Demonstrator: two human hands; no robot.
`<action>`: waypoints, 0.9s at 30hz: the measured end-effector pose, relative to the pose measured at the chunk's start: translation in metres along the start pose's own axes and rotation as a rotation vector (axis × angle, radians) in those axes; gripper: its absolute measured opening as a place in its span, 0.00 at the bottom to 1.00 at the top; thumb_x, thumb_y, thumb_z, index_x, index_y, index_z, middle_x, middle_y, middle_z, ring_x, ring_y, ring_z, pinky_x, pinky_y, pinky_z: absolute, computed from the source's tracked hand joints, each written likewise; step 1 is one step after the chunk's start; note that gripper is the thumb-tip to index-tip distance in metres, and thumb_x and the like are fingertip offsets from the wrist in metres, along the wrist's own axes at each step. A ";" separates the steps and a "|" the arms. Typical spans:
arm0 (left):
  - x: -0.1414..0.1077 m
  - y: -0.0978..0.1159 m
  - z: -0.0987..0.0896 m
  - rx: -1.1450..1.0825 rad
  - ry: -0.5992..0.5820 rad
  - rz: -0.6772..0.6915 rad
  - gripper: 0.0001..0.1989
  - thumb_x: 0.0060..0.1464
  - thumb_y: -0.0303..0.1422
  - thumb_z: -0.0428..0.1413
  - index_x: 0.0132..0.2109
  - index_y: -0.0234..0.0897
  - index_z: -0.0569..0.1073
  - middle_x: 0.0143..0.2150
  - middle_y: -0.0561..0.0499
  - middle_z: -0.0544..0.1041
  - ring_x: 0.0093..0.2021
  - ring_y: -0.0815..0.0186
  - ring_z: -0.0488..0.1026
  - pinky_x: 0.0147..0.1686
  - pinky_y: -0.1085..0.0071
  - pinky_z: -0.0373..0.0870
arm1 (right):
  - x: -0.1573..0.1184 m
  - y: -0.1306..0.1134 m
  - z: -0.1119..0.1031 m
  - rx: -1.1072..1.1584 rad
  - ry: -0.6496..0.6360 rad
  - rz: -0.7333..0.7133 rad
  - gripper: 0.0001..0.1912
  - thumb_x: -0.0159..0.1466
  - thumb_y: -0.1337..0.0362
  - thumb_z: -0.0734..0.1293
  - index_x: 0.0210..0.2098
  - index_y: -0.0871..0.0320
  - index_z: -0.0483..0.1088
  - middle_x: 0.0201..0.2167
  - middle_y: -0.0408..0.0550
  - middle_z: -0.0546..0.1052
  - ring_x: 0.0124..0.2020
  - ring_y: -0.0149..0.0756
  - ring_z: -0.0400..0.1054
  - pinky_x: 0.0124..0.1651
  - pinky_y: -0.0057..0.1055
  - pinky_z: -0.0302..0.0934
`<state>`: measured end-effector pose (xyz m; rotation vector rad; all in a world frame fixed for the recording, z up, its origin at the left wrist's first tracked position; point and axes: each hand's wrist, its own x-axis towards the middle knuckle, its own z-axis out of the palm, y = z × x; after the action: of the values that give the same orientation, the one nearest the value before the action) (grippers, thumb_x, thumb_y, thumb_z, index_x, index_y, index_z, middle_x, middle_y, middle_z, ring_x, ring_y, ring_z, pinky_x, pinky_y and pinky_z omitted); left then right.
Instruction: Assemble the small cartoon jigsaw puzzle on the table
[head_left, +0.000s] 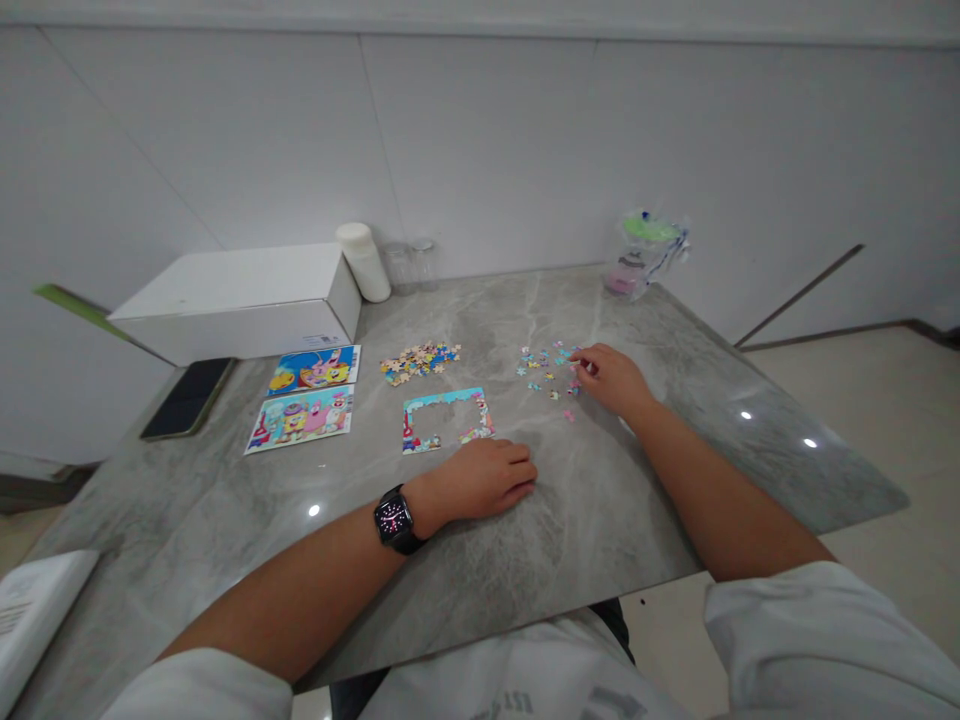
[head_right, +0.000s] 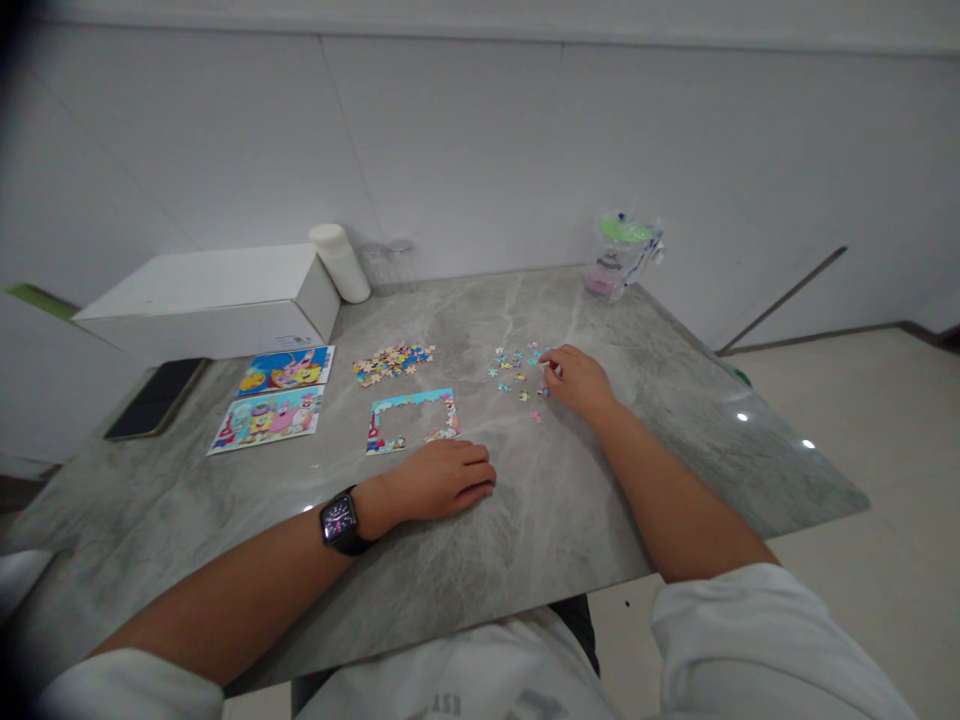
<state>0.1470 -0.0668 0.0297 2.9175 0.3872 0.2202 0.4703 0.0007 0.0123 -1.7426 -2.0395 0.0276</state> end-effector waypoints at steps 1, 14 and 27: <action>0.000 0.000 0.000 0.001 0.001 0.001 0.10 0.72 0.37 0.53 0.44 0.38 0.76 0.43 0.48 0.78 0.40 0.63 0.76 0.41 0.66 0.70 | 0.000 0.003 -0.001 -0.003 0.013 0.017 0.16 0.68 0.64 0.63 0.48 0.56 0.81 0.40 0.53 0.80 0.38 0.40 0.72 0.45 0.36 0.64; -0.001 -0.001 0.002 0.006 0.005 0.004 0.11 0.73 0.37 0.52 0.45 0.38 0.76 0.43 0.48 0.78 0.40 0.63 0.75 0.41 0.66 0.70 | 0.001 0.022 -0.008 -0.043 0.061 0.109 0.14 0.67 0.62 0.64 0.44 0.56 0.81 0.39 0.53 0.81 0.37 0.42 0.72 0.45 0.38 0.64; -0.002 0.015 -0.008 0.019 -0.008 0.157 0.07 0.71 0.33 0.53 0.43 0.39 0.74 0.40 0.48 0.77 0.39 0.62 0.74 0.37 0.65 0.67 | 0.001 0.040 -0.010 -0.101 0.001 0.131 0.15 0.67 0.64 0.64 0.46 0.55 0.82 0.41 0.54 0.81 0.41 0.44 0.73 0.48 0.40 0.65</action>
<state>0.1473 -0.0798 0.0402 2.9685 0.1599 0.2278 0.5104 0.0066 0.0092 -1.9355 -1.9537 -0.0362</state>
